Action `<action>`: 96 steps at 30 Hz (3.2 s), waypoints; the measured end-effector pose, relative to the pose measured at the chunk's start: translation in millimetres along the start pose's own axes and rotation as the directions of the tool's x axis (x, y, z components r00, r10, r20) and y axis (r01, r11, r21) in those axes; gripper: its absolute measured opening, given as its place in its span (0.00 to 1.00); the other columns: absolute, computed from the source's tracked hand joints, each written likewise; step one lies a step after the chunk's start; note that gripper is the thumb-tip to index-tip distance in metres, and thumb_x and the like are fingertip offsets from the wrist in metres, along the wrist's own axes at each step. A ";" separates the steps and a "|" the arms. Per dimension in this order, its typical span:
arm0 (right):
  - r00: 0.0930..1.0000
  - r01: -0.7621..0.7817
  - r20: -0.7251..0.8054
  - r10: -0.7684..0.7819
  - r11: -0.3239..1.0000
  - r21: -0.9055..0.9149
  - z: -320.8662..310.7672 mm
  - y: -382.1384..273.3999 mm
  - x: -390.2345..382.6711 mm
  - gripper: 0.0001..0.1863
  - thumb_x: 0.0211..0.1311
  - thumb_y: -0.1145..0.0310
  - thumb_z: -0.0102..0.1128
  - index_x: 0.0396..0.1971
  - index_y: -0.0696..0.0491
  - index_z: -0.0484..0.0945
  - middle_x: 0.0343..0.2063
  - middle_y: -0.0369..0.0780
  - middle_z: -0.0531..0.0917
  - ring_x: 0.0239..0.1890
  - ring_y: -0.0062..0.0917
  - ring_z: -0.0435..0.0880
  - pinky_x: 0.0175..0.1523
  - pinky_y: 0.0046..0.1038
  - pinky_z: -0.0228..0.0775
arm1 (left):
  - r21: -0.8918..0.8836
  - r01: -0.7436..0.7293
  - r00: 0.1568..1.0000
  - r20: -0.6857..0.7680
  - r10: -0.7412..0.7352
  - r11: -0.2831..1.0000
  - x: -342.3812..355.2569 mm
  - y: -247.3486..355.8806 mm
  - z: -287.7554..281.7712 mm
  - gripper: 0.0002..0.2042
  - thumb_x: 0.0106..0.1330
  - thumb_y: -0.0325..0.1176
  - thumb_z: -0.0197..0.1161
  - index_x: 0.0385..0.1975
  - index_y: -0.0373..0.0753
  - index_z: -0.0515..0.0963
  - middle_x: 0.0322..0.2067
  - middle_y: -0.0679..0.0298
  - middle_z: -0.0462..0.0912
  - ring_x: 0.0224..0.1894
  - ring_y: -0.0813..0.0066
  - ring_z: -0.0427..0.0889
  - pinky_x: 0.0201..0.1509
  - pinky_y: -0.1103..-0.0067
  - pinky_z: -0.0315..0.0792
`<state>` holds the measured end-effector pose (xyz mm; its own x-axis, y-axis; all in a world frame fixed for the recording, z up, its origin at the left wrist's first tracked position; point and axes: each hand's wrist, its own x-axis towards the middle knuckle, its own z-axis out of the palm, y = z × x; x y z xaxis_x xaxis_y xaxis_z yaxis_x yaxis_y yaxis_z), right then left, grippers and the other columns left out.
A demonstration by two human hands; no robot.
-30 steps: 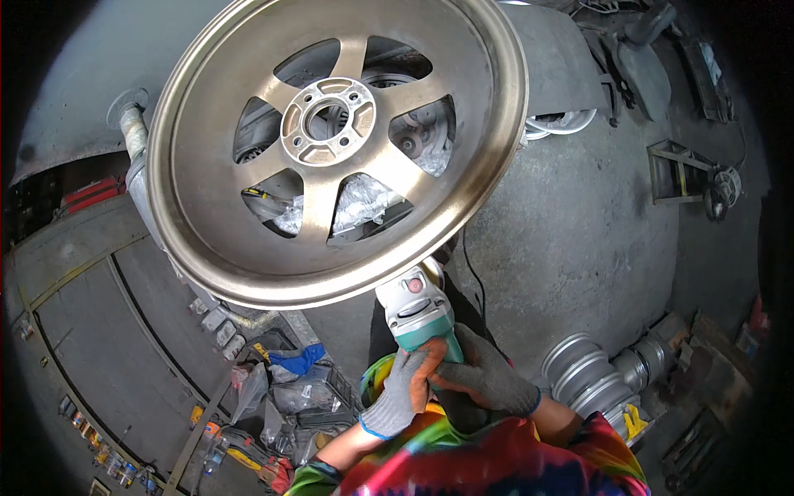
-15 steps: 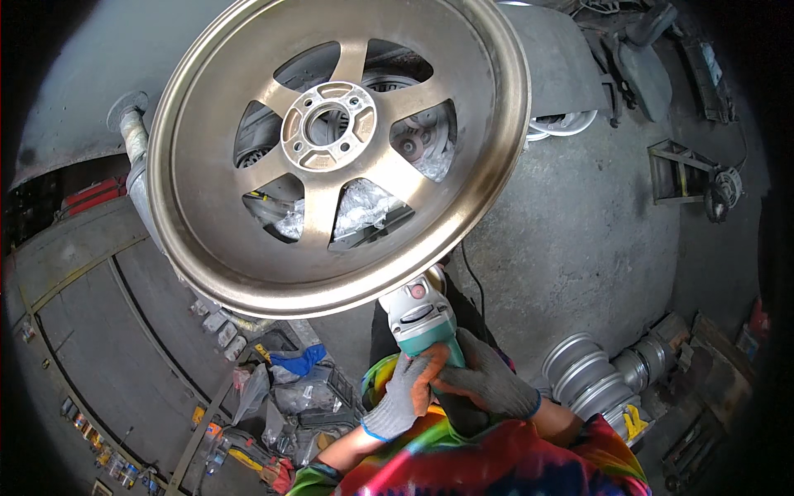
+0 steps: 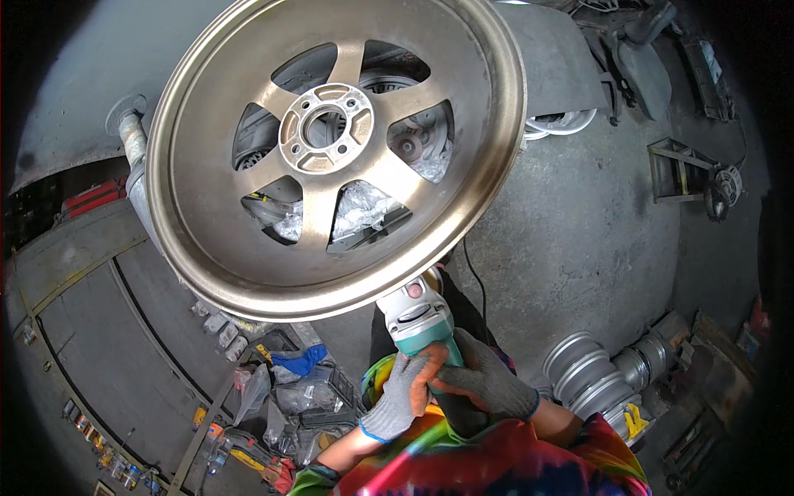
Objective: The person uses an angle grinder to grind the surfaces of a car wheel rim. They move the tool along the rim's edge and spokes, then lift and turn the rim to access different parts.
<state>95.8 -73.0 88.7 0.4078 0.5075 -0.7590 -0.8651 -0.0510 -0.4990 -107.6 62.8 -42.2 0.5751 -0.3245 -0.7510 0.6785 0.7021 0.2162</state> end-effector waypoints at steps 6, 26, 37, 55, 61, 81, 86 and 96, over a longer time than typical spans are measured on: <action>0.999 -0.038 0.009 0.038 0.991 0.131 2.5 -3.4 0.8 0.28 0.53 0.62 0.66 0.49 0.60 0.66 0.42 0.44 0.74 0.45 0.24 0.72 0.51 0.29 0.66 | -0.222 0.025 0.970 0.241 0.030 0.975 11.6 -15.8 -22.6 0.18 0.70 0.30 0.43 0.59 0.39 0.58 0.46 0.53 0.73 0.40 0.65 0.80 0.30 0.75 0.79; 0.997 -0.074 0.005 0.074 0.995 0.059 -0.1 -3.2 -0.5 0.31 0.52 0.59 0.66 0.52 0.58 0.65 0.44 0.43 0.74 0.47 0.25 0.72 0.53 0.30 0.65 | 0.597 -0.148 0.987 0.037 0.157 0.789 1.9 3.6 0.2 0.35 0.53 0.27 0.65 0.61 0.35 0.55 0.49 0.55 0.72 0.47 0.66 0.76 0.49 0.76 0.72; 1.000 -0.004 0.016 0.005 0.998 -0.064 -0.9 -3.1 2.8 0.29 0.52 0.61 0.67 0.50 0.59 0.66 0.42 0.44 0.74 0.45 0.25 0.73 0.51 0.29 0.67 | 0.039 0.010 0.998 -0.057 -0.008 0.999 5.2 -18.4 -16.7 0.22 0.67 0.29 0.47 0.61 0.39 0.55 0.48 0.54 0.72 0.43 0.66 0.79 0.37 0.77 0.77; 1.000 -0.020 0.006 0.020 1.000 -0.014 2.1 -9.9 -2.4 0.29 0.53 0.63 0.65 0.52 0.58 0.65 0.44 0.42 0.74 0.47 0.23 0.71 0.53 0.28 0.65 | 0.089 0.000 0.998 -0.061 0.006 0.996 3.4 6.3 10.7 0.20 0.70 0.28 0.42 0.62 0.42 0.57 0.50 0.55 0.71 0.48 0.67 0.76 0.41 0.77 0.75; 0.999 -0.044 0.017 0.043 0.998 0.050 0.5 -6.7 -0.4 0.29 0.52 0.63 0.66 0.52 0.57 0.65 0.44 0.42 0.74 0.47 0.22 0.71 0.53 0.28 0.65 | 0.007 0.009 0.998 -0.068 -0.008 1.000 6.9 0.3 9.8 0.20 0.69 0.27 0.43 0.62 0.41 0.57 0.52 0.55 0.71 0.52 0.67 0.74 0.47 0.77 0.74; 0.999 -0.027 0.025 0.027 1.000 -0.013 -3.0 1.3 -1.4 0.32 0.54 0.59 0.67 0.54 0.58 0.64 0.48 0.47 0.70 0.50 0.34 0.72 0.54 0.34 0.65 | 0.285 -0.070 0.995 -0.042 0.085 0.956 -0.3 20.9 22.8 0.18 0.69 0.28 0.45 0.59 0.38 0.60 0.49 0.58 0.72 0.49 0.70 0.75 0.48 0.78 0.73; 0.998 -0.061 0.007 0.061 0.994 0.090 0.5 -11.3 -3.0 0.29 0.53 0.61 0.66 0.51 0.59 0.66 0.44 0.43 0.74 0.46 0.25 0.72 0.52 0.30 0.66 | 0.350 -0.091 0.992 -0.047 0.114 0.932 -1.6 23.8 25.7 0.17 0.69 0.29 0.45 0.58 0.37 0.61 0.48 0.59 0.72 0.49 0.71 0.75 0.48 0.78 0.73; 1.000 -0.029 0.006 0.029 1.000 0.009 1.6 -11.2 1.1 0.30 0.52 0.59 0.66 0.51 0.58 0.66 0.44 0.42 0.74 0.46 0.23 0.72 0.51 0.29 0.66 | 0.463 -0.132 0.983 -0.053 0.176 0.876 -7.0 33.2 32.5 0.17 0.70 0.32 0.46 0.56 0.36 0.62 0.47 0.60 0.72 0.48 0.73 0.75 0.48 0.79 0.73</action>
<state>105.5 -70.5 94.2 0.3807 0.5106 -0.7709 -0.8793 -0.0580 -0.4727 -74.2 67.7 -9.4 0.6607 -0.1621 -0.7330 0.7304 0.3645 0.5777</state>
